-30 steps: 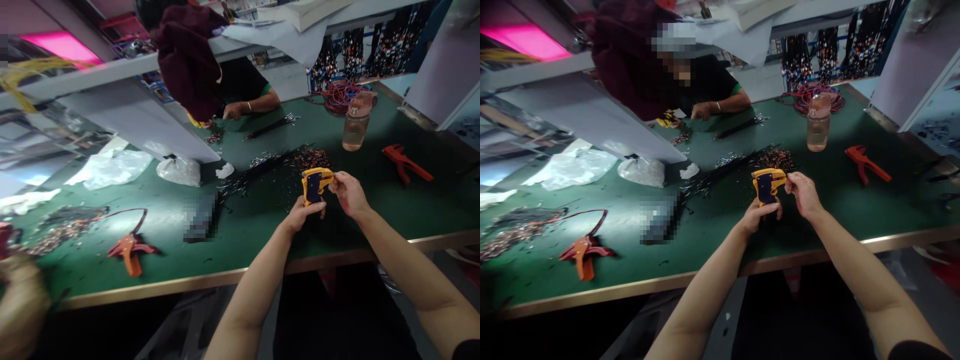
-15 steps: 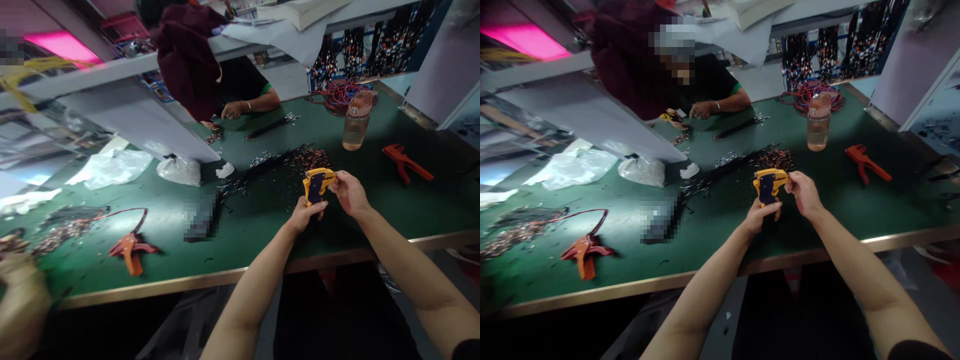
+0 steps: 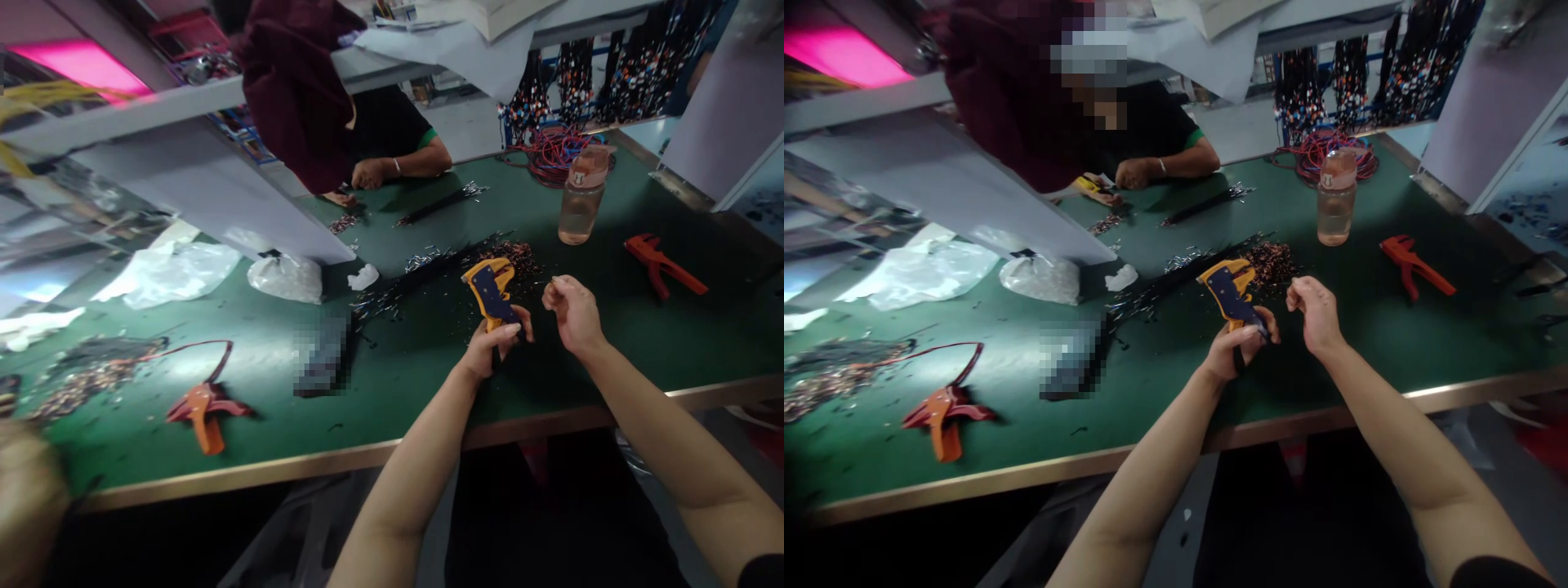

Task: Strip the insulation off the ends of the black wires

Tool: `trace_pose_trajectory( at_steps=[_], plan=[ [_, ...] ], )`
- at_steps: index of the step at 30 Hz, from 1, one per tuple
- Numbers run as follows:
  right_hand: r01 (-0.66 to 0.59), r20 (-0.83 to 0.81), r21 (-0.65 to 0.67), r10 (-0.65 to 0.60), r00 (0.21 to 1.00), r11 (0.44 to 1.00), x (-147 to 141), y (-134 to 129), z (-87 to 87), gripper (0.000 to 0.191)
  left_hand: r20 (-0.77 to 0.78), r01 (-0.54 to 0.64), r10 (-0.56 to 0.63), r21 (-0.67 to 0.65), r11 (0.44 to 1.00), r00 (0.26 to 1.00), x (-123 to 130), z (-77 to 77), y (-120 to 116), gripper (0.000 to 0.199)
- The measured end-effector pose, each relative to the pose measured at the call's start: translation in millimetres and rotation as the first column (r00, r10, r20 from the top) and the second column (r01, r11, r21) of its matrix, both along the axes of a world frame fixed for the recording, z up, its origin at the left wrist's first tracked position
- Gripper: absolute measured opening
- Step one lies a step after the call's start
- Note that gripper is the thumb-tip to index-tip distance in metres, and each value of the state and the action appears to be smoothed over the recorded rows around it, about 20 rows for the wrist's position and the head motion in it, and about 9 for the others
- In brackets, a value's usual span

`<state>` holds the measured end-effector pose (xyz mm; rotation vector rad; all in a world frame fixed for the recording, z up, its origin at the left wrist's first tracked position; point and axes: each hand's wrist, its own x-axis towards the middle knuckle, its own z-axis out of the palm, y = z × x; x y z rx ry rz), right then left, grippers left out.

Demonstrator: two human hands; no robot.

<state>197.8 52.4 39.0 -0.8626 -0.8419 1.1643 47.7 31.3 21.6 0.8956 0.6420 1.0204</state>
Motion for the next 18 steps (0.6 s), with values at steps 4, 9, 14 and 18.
trace_pose_trajectory(
  at_steps=[4, 9, 14, 18],
  plan=[
    [0.06, 0.298, 0.139, -0.099, 0.949, 0.989, -0.9, -11.5, 4.3, 0.028, 0.005, -0.03, 0.03, -0.001, 1.0, 1.0, -3.2, -0.9, 2.3, 0.049],
    [0.029, 0.629, 0.397, -0.295, 0.719, 0.917, -1.9, -23.0, 11.8, 0.022, -0.032, 0.027, -0.025, 0.055, 0.998, 0.999, -4.6, -5.1, 1.2, 0.05],
    [-0.053, 0.71, 0.481, -0.353, 0.61, 0.875, -2.2, -22.5, 9.5, 0.02, -0.115, -0.003, 0.007, 0.033, 0.999, 0.993, -5.0, -3.7, -1.7, 0.05],
    [-0.1, 0.744, 0.445, -0.305, 0.595, 0.89, -2.5, -20.4, 5.4, 0.022, -0.181, -0.038, 0.04, 0.015, 0.999, 0.983, -6.2, -6.6, -1.1, 0.046]
  ],
)
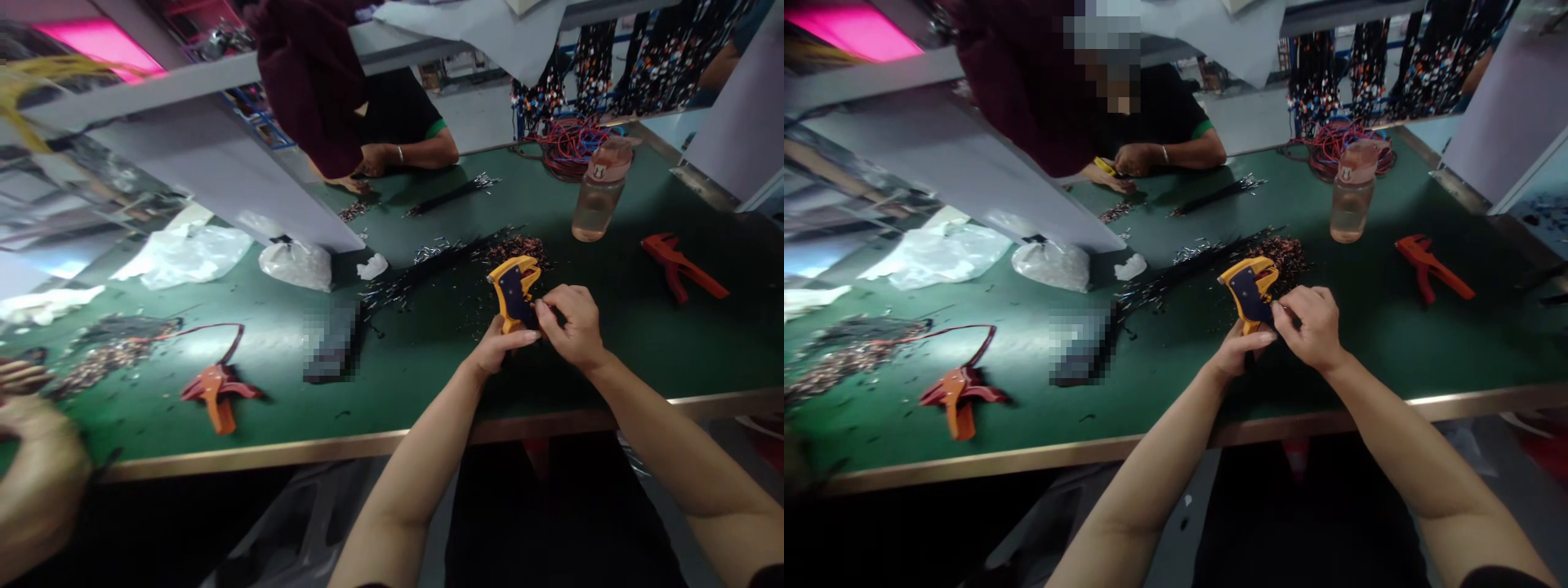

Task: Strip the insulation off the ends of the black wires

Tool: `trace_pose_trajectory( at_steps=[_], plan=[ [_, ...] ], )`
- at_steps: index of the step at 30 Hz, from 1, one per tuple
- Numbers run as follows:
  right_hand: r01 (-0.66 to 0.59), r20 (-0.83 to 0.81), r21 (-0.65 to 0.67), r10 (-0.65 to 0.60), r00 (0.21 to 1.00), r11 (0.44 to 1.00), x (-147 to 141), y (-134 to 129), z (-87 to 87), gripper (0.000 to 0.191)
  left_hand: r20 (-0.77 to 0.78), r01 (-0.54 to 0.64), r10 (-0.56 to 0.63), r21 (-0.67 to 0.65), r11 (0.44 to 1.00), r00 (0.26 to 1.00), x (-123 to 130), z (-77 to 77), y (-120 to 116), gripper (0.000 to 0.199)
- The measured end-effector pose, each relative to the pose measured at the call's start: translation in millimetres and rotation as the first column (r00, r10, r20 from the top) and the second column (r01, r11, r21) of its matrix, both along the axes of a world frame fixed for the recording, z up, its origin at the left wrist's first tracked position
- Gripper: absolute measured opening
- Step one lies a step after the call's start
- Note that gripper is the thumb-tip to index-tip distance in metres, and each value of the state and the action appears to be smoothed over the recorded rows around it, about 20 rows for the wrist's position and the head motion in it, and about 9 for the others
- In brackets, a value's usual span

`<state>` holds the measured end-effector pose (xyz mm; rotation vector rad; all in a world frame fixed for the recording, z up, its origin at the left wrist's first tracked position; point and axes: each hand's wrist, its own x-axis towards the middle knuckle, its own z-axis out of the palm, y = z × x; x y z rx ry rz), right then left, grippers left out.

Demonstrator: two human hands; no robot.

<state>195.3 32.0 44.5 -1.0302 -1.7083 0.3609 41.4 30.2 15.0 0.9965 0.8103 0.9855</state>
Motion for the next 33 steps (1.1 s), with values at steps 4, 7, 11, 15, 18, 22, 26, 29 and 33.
trace_pose_trajectory(
  at_steps=[4, 7, 11, 15, 18, 22, 26, 29, 33],
  plan=[
    [-0.006, -0.001, -0.037, 0.006, 1.0, 0.999, -0.6, 0.0, 0.7, 0.027, 0.012, -0.026, 0.026, 0.013, 1.0, 1.0, 0.0, -3.5, 1.6, 0.043],
    [-0.026, -0.041, -0.07, 0.023, 0.999, 0.997, -0.7, -0.3, 2.1, 0.028, 0.009, -0.016, 0.016, 0.021, 1.0, 1.0, 1.0, -0.5, 0.8, 0.039],
    [-0.027, -0.055, -0.075, 0.022, 0.998, 0.997, -0.3, 0.5, 1.6, 0.029, -0.001, 0.023, -0.023, 0.015, 1.0, 1.0, 2.1, 5.6, -1.0, 0.039],
    [-0.03, -0.018, -0.067, 0.028, 0.999, 0.997, -0.4, 1.2, -0.6, 0.031, -0.009, -0.017, 0.017, 0.012, 1.0, 1.0, 2.2, 3.6, 0.2, 0.037],
    [-0.028, 0.007, -0.052, 0.028, 1.0, 0.998, -0.4, 1.2, -2.2, 0.031, -0.026, -0.038, 0.039, 0.04, 0.998, 0.999, 2.2, -0.7, 1.6, 0.033],
    [-0.025, 0.023, -0.023, 0.026, 0.999, 0.999, -0.9, 1.0, -4.2, 0.03, -0.049, -0.029, 0.034, 0.095, 0.995, 0.998, 2.7, -3.3, 2.2, 0.028],
    [0.006, 0.061, 0.015, -0.007, 0.998, 1.0, -1.9, 1.0, -7.2, 0.03, -0.066, -0.013, 0.022, 0.13, 0.991, 0.998, 3.1, 0.7, 1.9, 0.025],
    [0.026, 0.068, 0.043, -0.029, 0.997, 0.999, -2.3, 1.1, -9.5, 0.03, -0.085, 0.004, 0.008, 0.143, 0.99, 0.996, 3.5, 7.1, 0.8, 0.024],
    [0.036, 0.068, 0.071, -0.041, 0.997, 0.997, -2.9, 0.9, -10.3, 0.031, -0.121, -0.005, 0.024, 0.152, 0.988, 0.992, 6.2, 11.0, -1.1, 0.027]
  ],
)
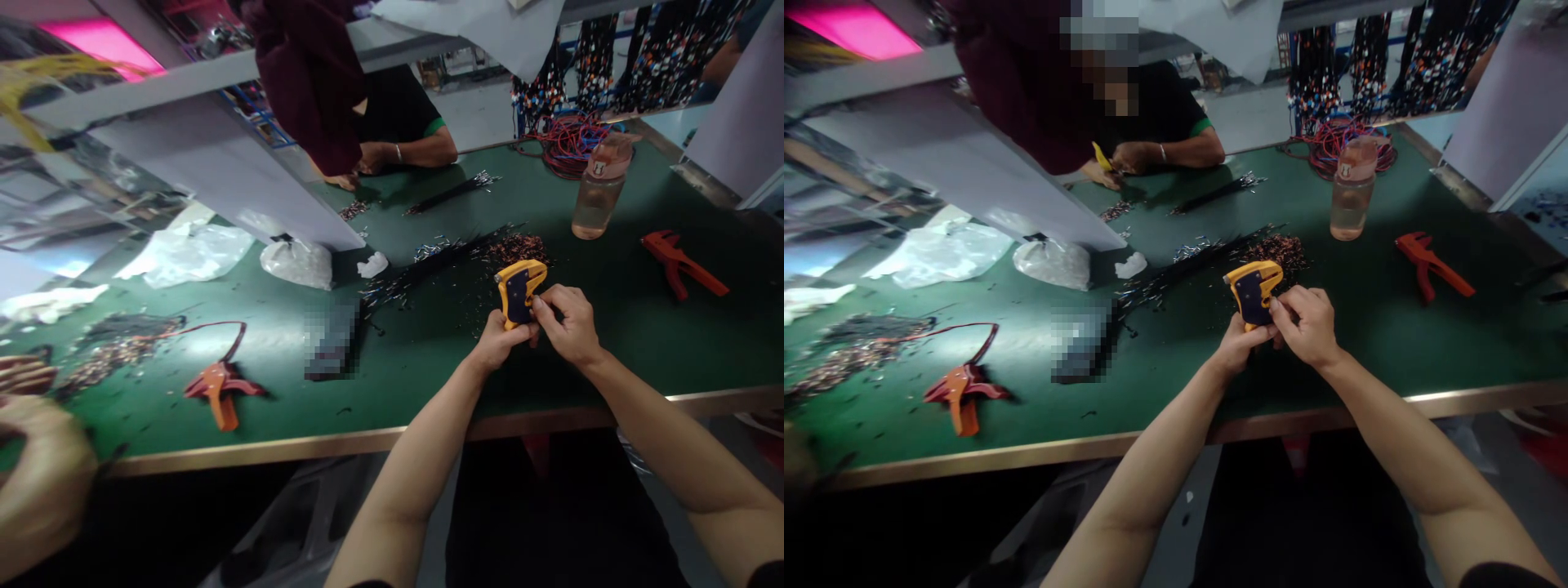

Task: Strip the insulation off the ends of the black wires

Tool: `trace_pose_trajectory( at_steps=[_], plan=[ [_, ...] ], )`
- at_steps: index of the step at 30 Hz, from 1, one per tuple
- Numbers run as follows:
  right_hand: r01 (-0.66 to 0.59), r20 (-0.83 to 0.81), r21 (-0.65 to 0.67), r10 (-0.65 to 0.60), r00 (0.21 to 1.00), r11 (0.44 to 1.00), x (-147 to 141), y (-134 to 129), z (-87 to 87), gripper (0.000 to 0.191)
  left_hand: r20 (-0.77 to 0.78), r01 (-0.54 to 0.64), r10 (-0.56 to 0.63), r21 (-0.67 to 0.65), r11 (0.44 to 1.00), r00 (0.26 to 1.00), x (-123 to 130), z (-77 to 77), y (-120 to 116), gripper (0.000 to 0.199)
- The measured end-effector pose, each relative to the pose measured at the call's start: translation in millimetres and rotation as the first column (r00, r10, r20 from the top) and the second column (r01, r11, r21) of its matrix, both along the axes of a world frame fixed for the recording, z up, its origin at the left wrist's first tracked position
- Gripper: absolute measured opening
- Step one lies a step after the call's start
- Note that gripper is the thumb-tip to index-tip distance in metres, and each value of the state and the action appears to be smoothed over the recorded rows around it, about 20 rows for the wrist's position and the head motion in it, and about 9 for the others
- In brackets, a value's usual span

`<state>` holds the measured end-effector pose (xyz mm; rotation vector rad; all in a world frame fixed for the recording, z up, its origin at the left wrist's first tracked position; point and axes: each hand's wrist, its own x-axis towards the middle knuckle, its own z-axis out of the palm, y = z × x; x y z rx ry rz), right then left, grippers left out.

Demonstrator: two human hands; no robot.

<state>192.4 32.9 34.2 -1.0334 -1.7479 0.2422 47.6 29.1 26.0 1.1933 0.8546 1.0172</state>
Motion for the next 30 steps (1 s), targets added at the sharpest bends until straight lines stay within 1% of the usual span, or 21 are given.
trace_pose_trajectory(
  at_steps=[4, 8, 10, 12, 14, 16, 19, 23, 25, 27, 30],
  plan=[
    [0.009, 0.025, -0.02, -0.008, 1.0, 1.0, -0.7, 0.1, 0.1, 0.032, 0.002, -0.045, 0.045, 0.001, 0.999, 0.999, 4.6, -5.1, -0.8, 0.04],
    [0.017, -0.001, -0.041, -0.017, 1.0, 0.999, -1.1, 0.5, 0.2, 0.033, 0.031, -0.066, 0.066, -0.019, 0.998, 0.997, 5.3, -9.6, -0.3, 0.04],
    [0.01, -0.032, -0.072, -0.012, 0.999, 0.997, -0.9, 0.7, 1.0, 0.033, 0.089, -0.068, 0.071, -0.028, 0.997, 0.993, 3.8, -9.9, 1.3, 0.039],
    [-0.012, -0.083, -0.125, 0.002, 0.997, 0.992, -0.3, 0.8, 2.5, 0.032, 0.191, -0.08, 0.089, -0.055, 0.995, 0.978, 1.7, -9.3, 4.2, 0.033],
    [-0.053, -0.148, -0.186, 0.025, 0.989, 0.981, 0.5, 1.0, 4.4, 0.03, 0.301, -0.093, 0.122, -0.109, 0.99, 0.946, -0.7, -7.9, 7.6, 0.028],
    [-0.095, -0.207, -0.235, 0.046, 0.977, 0.967, 1.3, 1.2, 6.5, 0.029, 0.378, -0.1, 0.15, -0.15, 0.984, 0.914, -3.2, -6.2, 10.5, 0.029],
    [-0.128, -0.251, -0.281, 0.056, 0.966, 0.951, 1.6, 1.2, 8.7, 0.027, 0.429, -0.105, 0.167, -0.164, 0.981, 0.888, -5.7, -4.1, 12.4, 0.028],
    [-0.134, -0.247, -0.337, 0.05, 0.968, 0.932, 1.2, 2.7, 6.3, 0.031, 0.446, -0.127, 0.205, -0.199, 0.972, 0.871, -7.7, -2.9, 13.2, 0.028],
    [-0.127, -0.233, -0.361, 0.043, 0.972, 0.924, 1.2, 4.9, 1.8, 0.033, 0.464, -0.175, 0.263, -0.225, 0.959, 0.846, -9.6, -2.3, 15.9, 0.027],
    [-0.113, -0.217, -0.38, 0.031, 0.976, 0.918, 1.7, 8.1, -4.4, 0.034, 0.486, -0.255, 0.359, -0.267, 0.929, 0.797, -13.1, -0.9, 21.2, 0.026],
    [-0.076, -0.189, -0.402, -0.002, 0.982, 0.912, 3.6, 14.2, -14.2, 0.036, 0.496, -0.388, 0.527, -0.362, 0.848, 0.69, -22.5, 3.9, 31.8, 0.023]
  ],
)
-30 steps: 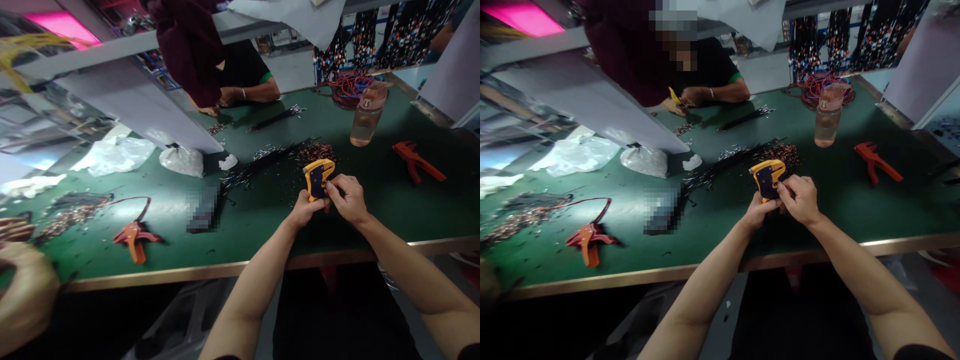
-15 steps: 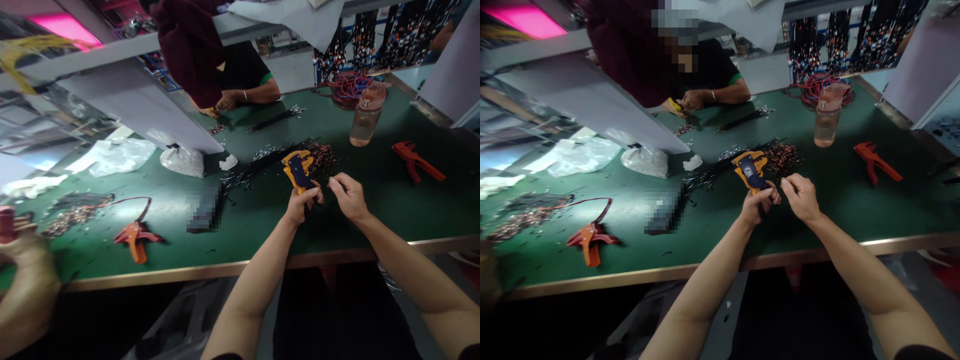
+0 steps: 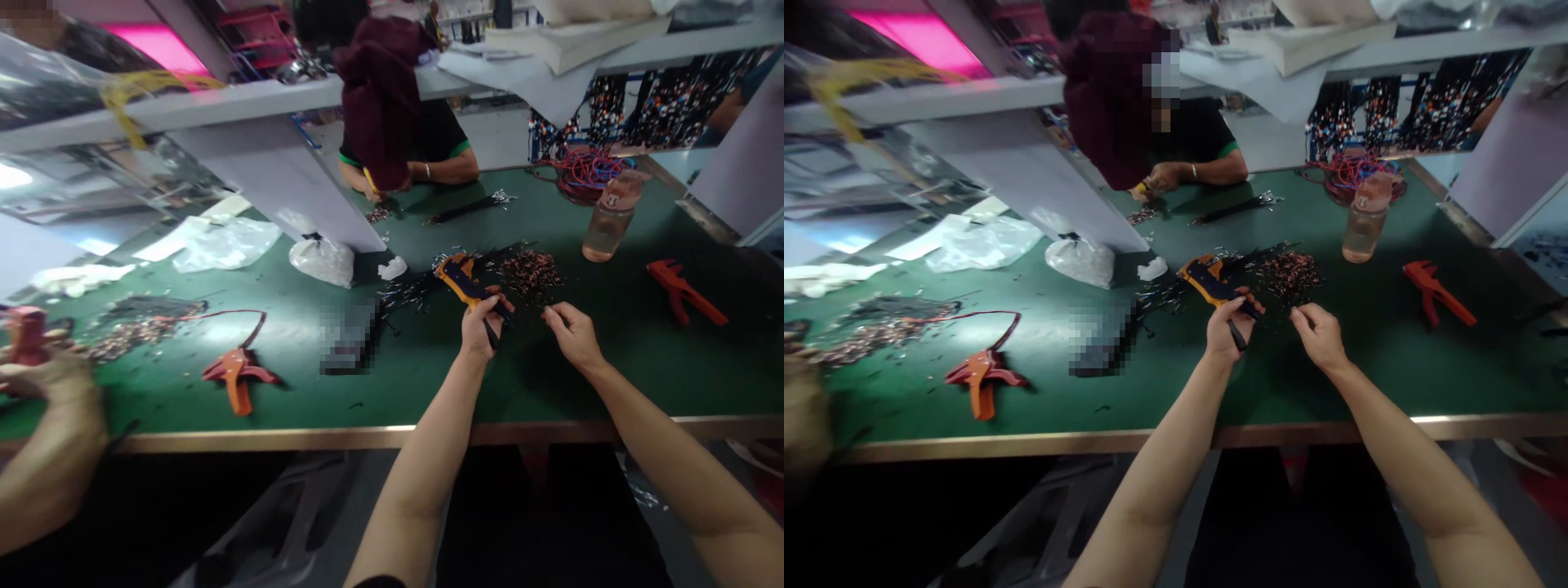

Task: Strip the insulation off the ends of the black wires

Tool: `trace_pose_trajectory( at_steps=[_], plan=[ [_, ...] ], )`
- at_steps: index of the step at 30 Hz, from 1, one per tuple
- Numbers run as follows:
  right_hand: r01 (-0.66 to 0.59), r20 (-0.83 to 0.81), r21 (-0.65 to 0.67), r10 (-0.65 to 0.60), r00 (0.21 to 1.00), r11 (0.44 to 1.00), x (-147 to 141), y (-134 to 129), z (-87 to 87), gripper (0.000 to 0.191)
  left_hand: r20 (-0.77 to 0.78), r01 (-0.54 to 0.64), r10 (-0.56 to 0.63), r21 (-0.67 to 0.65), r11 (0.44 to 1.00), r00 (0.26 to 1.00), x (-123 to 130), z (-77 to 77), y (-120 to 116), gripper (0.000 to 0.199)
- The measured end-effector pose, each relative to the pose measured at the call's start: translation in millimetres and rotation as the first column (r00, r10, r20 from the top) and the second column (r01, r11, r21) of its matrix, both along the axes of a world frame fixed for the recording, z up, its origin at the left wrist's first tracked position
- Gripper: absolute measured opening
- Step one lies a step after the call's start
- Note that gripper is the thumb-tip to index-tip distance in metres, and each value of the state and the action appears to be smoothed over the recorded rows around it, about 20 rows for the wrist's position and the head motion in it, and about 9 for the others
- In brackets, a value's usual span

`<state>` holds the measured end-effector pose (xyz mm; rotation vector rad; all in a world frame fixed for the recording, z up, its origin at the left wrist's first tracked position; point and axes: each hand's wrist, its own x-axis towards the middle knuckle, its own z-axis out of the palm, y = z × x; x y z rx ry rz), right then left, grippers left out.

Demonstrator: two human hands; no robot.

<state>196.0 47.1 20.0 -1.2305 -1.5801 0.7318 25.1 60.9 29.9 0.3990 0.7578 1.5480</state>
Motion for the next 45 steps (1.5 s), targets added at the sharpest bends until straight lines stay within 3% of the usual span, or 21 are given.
trace_pose_trajectory(
  at_steps=[5, 11, 15, 18, 23, 27, 30, 35, 40, 45],
  plan=[
    [0.072, 0.017, -0.033, -0.072, 0.997, 0.997, 3.8, 9.0, -10.9, 0.043, 0.008, -0.132, 0.133, -0.082, 0.988, 0.991, -34.3, 8.2, 8.1, 0.02],
    [0.078, 0.034, -0.053, -0.076, 0.997, 0.996, 3.7, 8.1, -17.4, 0.045, -0.135, -0.086, 0.096, 0.078, 0.993, 0.986, -85.5, -6.0, -2.0, 0.029],
    [0.024, 0.122, -0.064, -0.016, 0.992, 0.998, -0.1, 10.4, -15.3, 0.045, -0.061, -0.144, 0.149, 0.079, 0.986, 0.987, -96.0, -15.7, -1.6, 0.031],
    [-0.078, 0.228, -0.049, 0.088, 0.97, 0.996, -11.7, 26.9, -7.8, 0.041, -0.041, -0.194, 0.198, 0.075, 0.978, 0.979, -95.2, -18.3, 1.0, 0.032],
    [-0.171, 0.554, -0.111, 0.204, 0.807, 0.979, -61.8, 88.8, 10.2, 0.024, -0.097, -0.194, 0.198, 0.051, 0.98, 0.975, -91.1, -24.7, 4.8, 0.038],
    [-0.153, 0.636, -0.143, 0.21, 0.743, 0.978, -115.2, 146.0, 24.3, 0.027, -0.098, -0.169, 0.177, 0.084, 0.982, 0.979, -92.6, -27.6, 11.3, 0.039],
    [-0.151, 0.696, -0.159, 0.22, 0.683, 0.976, -144.0, 173.5, 31.8, 0.031, -0.072, -0.194, 0.2, 0.082, 0.978, 0.977, -96.0, -26.2, 15.1, 0.039],
    [-0.16, 0.801, -0.169, 0.23, 0.553, 0.973, -153.8, 175.1, 35.1, 0.032, -0.045, -0.138, 0.142, 0.077, 0.987, 0.989, -92.9, -23.6, 12.8, 0.038],
    [-0.214, 0.875, -0.195, 0.268, 0.403, 0.957, -148.1, 155.3, 26.7, 0.024, -0.157, 0.002, 0.015, 0.109, 0.994, 0.987, -81.3, -24.1, 6.7, 0.038],
    [-0.193, 0.916, -0.208, 0.26, 0.306, 0.959, -158.5, 152.9, 18.9, 0.025, -0.243, 0.116, -0.075, 0.157, 0.981, 0.967, -78.1, -23.7, 4.2, 0.04]
  ],
)
